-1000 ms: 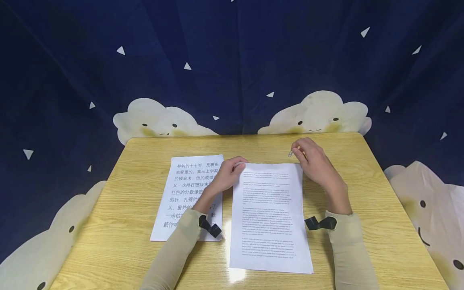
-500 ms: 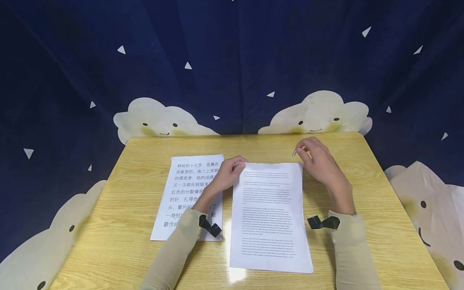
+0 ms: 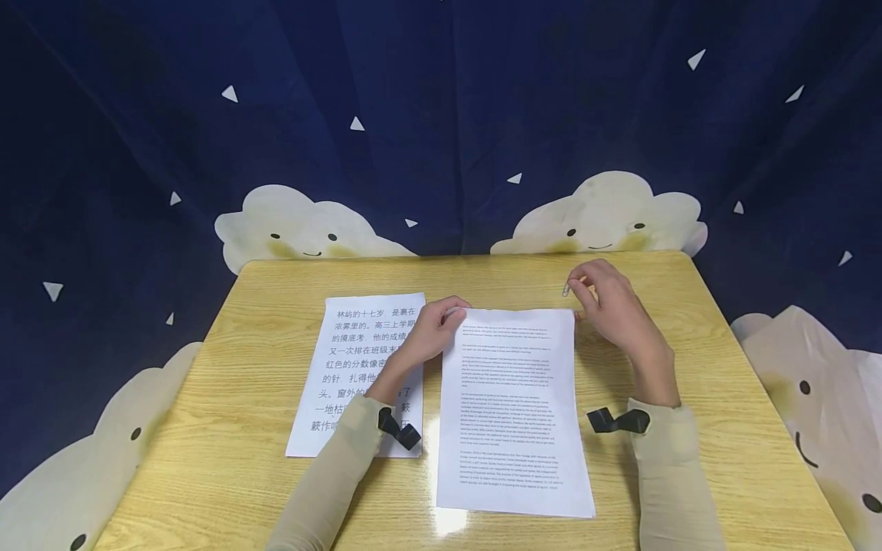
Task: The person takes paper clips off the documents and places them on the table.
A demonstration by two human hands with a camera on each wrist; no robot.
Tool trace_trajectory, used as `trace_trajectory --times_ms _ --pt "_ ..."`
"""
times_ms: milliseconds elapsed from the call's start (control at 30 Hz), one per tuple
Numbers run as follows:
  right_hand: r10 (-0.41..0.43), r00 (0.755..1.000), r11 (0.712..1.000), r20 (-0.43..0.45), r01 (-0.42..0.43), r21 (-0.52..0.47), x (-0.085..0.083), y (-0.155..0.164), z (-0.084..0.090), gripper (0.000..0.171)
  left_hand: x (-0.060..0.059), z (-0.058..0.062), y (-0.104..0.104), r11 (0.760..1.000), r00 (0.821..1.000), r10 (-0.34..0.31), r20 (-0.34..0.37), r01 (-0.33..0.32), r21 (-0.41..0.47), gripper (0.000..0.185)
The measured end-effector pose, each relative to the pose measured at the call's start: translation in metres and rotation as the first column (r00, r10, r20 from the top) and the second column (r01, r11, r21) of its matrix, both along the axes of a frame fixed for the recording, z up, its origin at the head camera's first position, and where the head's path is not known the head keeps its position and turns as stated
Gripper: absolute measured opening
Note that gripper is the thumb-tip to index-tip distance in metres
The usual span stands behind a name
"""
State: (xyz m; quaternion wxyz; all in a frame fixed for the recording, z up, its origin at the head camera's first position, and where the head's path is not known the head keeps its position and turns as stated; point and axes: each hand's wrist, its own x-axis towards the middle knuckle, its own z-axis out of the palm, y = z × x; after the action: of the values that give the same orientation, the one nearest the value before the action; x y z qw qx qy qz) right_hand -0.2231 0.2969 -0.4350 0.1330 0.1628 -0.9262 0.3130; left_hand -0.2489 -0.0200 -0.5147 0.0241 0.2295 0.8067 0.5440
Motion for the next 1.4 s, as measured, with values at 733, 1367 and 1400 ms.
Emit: trace_trajectory --times_ms 733,1367,1400 --pt "-0.038 0.998 0.999 0.051 0.037 0.034 -0.005 0.010 -0.008 0.020 -0.002 -0.003 -0.003 1.000 1.000 -0.008 0.020 0.008 0.006 0.023" --pt "-0.093 0.986 0.994 0.137 0.085 0.066 -0.013 0.024 -0.025 0.023 -0.003 -0.003 -0.003 1.000 1.000 -0.012 0.013 0.012 0.020 0.025" --pt "-0.092 0.986 0.994 0.138 0.083 0.065 -0.013 0.025 -0.025 0.023 -0.003 -0.003 -0.003 1.000 1.000 -0.012 0.015 0.011 0.018 0.025"
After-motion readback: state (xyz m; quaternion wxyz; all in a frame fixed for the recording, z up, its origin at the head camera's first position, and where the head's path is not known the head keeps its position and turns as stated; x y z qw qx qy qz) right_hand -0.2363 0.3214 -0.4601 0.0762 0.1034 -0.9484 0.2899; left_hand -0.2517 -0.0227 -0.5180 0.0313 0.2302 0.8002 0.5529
